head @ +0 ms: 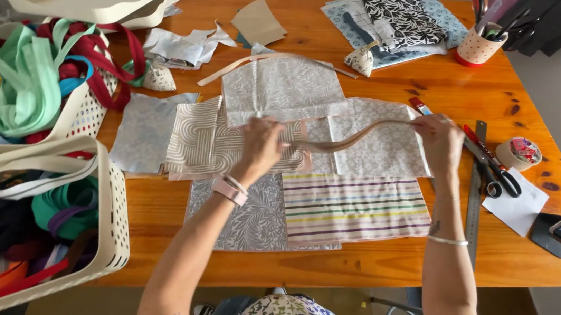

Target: The person is measuring and pairing zippers with pre-cut fabric pieces on a sewing workshop table.

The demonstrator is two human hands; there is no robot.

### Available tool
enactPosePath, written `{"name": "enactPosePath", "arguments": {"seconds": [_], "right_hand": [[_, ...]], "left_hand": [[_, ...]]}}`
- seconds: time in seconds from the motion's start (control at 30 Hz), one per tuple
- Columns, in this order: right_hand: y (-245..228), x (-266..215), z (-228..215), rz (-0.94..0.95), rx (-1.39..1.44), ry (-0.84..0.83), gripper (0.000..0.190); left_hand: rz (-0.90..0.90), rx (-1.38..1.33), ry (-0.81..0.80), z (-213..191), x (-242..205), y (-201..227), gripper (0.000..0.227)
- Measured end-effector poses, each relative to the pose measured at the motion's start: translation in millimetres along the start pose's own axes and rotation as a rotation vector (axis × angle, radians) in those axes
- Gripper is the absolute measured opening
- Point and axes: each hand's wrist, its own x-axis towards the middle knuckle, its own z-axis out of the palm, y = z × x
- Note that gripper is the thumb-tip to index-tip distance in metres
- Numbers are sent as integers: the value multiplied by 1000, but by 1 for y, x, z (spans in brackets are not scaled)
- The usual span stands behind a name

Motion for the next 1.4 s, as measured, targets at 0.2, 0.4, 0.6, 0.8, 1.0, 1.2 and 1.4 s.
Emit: {"name": "enactPosePath", "arguments": {"seconds": [0.2,0.4,0.6,0.8,1.0,1.2,1.4], "right_hand": [[-139,15,-3,-117,336,-71,44],[-133,23,1,-222,168,57,24],[-142,34,-6,-424,-87,58,6],[-158,73,-4,-686,-113,231,17],[-196,109,-3,-759,-28,369,16],[-222,107,3,-765,73,308,22],[-221,105,7,-755,126,256,21]], "left_hand": [[126,-802,-4,-38,47,150,46],[-196,-1054,8,-57,65,170,5],[-27,-795,67,-57,73,159,10],[-1,-802,-15,-126,90,143,14],[-16,-727,21,-185,109,124,9],[-97,-737,58,-181,97,107,5],[-122,-742,81,-175,92,103,8]]}}
